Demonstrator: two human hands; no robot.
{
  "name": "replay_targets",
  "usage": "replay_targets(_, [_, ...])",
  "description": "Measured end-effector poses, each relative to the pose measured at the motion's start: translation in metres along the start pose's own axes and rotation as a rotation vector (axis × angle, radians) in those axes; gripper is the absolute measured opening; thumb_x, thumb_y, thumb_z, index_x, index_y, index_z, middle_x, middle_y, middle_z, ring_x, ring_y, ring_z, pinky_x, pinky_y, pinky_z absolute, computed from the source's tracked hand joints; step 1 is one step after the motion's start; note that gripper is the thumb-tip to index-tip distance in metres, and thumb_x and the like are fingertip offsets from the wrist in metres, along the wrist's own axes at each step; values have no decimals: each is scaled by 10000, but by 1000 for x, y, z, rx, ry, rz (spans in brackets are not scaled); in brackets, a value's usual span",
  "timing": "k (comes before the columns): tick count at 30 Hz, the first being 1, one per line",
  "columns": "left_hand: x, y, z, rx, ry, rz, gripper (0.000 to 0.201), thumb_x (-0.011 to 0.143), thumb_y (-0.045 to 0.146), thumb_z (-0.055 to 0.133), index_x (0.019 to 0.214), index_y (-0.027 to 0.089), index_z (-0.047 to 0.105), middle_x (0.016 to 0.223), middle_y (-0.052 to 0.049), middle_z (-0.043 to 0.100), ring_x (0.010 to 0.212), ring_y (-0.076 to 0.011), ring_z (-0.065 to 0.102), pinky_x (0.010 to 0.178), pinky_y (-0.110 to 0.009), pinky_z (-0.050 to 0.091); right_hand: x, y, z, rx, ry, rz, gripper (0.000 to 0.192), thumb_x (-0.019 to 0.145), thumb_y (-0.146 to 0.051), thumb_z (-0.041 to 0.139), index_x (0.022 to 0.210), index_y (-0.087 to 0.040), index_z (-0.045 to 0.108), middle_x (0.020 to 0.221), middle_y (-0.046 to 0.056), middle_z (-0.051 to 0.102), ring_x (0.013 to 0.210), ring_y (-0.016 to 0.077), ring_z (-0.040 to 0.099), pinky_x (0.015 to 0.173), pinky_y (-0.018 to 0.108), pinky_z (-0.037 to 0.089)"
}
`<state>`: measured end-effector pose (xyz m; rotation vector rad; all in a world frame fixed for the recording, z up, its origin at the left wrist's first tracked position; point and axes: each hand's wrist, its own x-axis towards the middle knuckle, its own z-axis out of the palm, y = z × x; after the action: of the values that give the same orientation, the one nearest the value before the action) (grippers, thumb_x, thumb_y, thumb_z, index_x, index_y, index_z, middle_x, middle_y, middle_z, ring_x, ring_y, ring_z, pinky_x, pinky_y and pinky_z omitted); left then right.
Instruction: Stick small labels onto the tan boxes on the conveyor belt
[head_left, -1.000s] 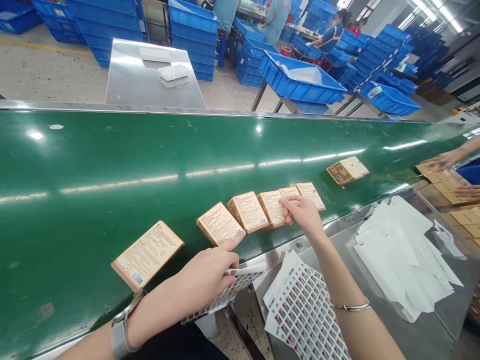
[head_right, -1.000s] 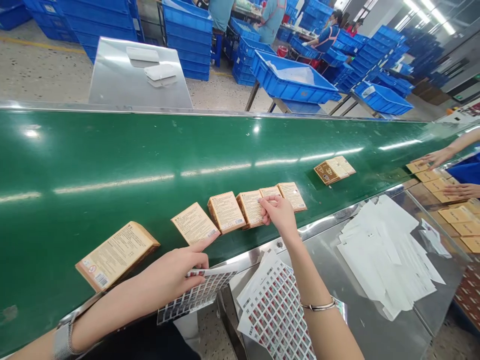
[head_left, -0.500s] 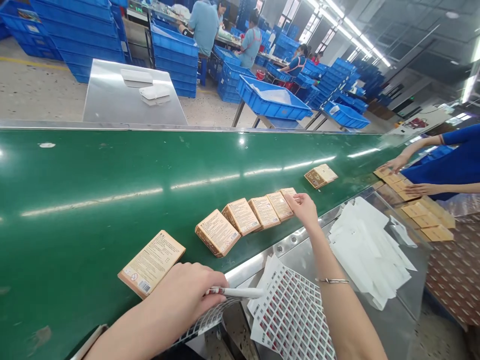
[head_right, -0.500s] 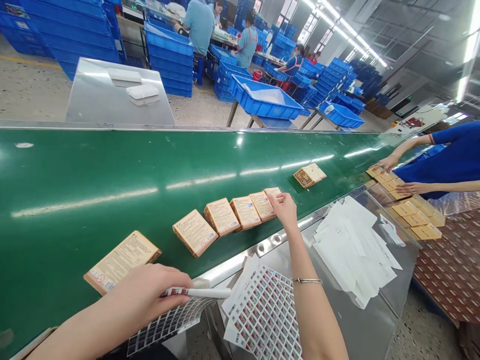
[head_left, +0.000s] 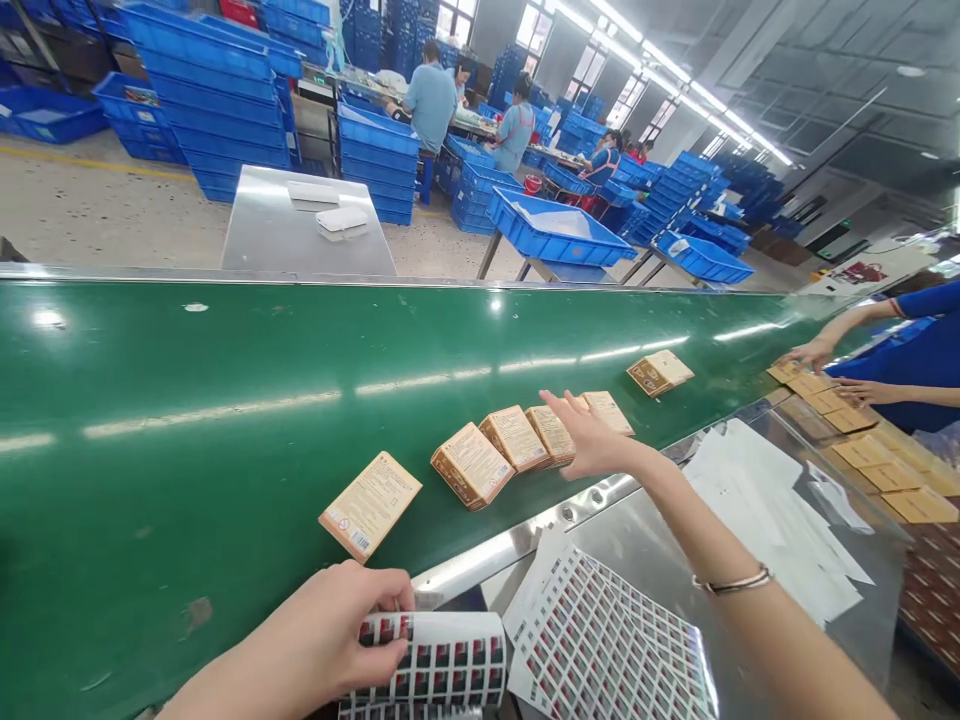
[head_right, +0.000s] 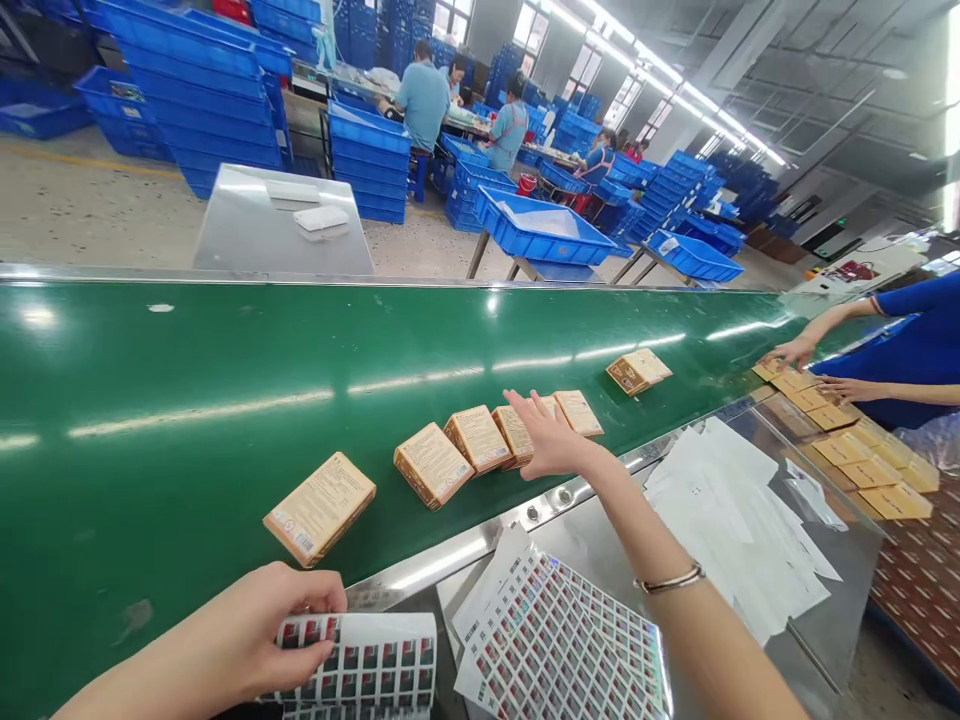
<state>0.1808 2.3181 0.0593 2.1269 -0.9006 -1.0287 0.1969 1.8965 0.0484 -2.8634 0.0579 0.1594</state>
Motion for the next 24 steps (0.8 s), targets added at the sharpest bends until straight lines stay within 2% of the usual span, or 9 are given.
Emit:
replay_targets(3, [-10, -15, 7, -12, 35, -32, 133, 773, 208, 539, 816, 223, 664, 802, 14, 662, 749, -169, 602, 651, -222, 384, 17, -22, 2, -245, -227, -186, 1243, 503, -230, 757, 1578, -205, 134, 1622, 156, 246, 1502, 432, 95, 1161, 671, -5])
replay_targets(5, [-17, -24, 8, 35, 113, -93, 141, 789, 212, 535, 839, 222, 666, 909, -9, 647, 743, -172, 611, 669, -246, 416, 24, -31, 7, -322, -289, -262, 1181, 535, -180, 719, 1569, -177, 149, 1577, 191, 322, 1476, 411, 219, 1162, 674, -12])
replay_targets(7, [-25, -33, 5, 65, 219, -156, 144, 821, 243, 533, 865, 223, 669, 1101, -52, 608, 776, -186, 628, 707, -291, 466, 23, -35, 14, -308, -303, -307, 1119, 528, -145, 694, 1543, -169, 223, 1502, 195, 424, 1395, 387, 382, 1178, 651, 41])
replay_targets(10, [-30, -46, -7, 22, 355, -134, 130, 843, 267, 573, 863, 234, 698, 1461, -84, 437, 1165, -306, 580, 930, -413, 490, 11, -38, 24, -188, -295, -317, 1091, 518, -152, 692, 1520, -154, 261, 1479, 190, 430, 1324, 377, 458, 1164, 572, 250])
replay_targets(12, [-26, -51, -14, -91, 314, -38, 105, 830, 260, 622, 852, 239, 722, 1586, -46, 323, 1408, -356, 382, 1004, -424, 476, 2, -42, 30, -57, -300, -287, 1078, 552, -158, 674, 1530, -175, 220, 1527, 181, 354, 1302, 352, 489, 1095, 490, 395])
replay_targets(14, [-22, -54, -15, -224, 225, 40, 101, 814, 265, 657, 864, 238, 741, 1627, -28, 272, 1487, -351, 271, 933, -368, 533, -5, -51, 38, 57, -321, -250, 1066, 588, -157, 653, 1540, -219, 176, 1565, 165, 274, 1262, 325, 535, 1026, 444, 471])
replay_targets(18, [-31, -56, 4, -348, 235, 10, 138, 810, 264, 666, 905, 236, 763, 1658, -12, 202, 1521, -339, 186, 840, -342, 577, -14, -77, 61, 192, -325, -249, 1062, 644, -230, 689, 1543, -265, 125, 1538, 152, 273, 1267, 325, 534, 1017, 441, 492])
replay_targets(22, [-59, -58, 25, -424, 325, 10, 149, 775, 252, 727, 914, 227, 776, 1664, 3, 167, 1525, -324, 164, 1070, -395, 473, -13, -103, 95, 253, -250, -338, 1072, 656, -273, 711, 1535, -302, 98, 1487, 145, 321, 1325, 358, 483, 1085, 481, 442])
replay_targets(24, [-71, -62, 27, -435, 399, 3, 157, 763, 237, 740, 913, 211, 778, 1671, -1, 130, 1524, -317, 171, 1099, -375, 446, -5, -120, 111, 249, -237, -374, 1090, 643, -264, 708, 1535, -316, 83, 1475, 147, 330, 1324, 378, 482, 1089, 505, 437])
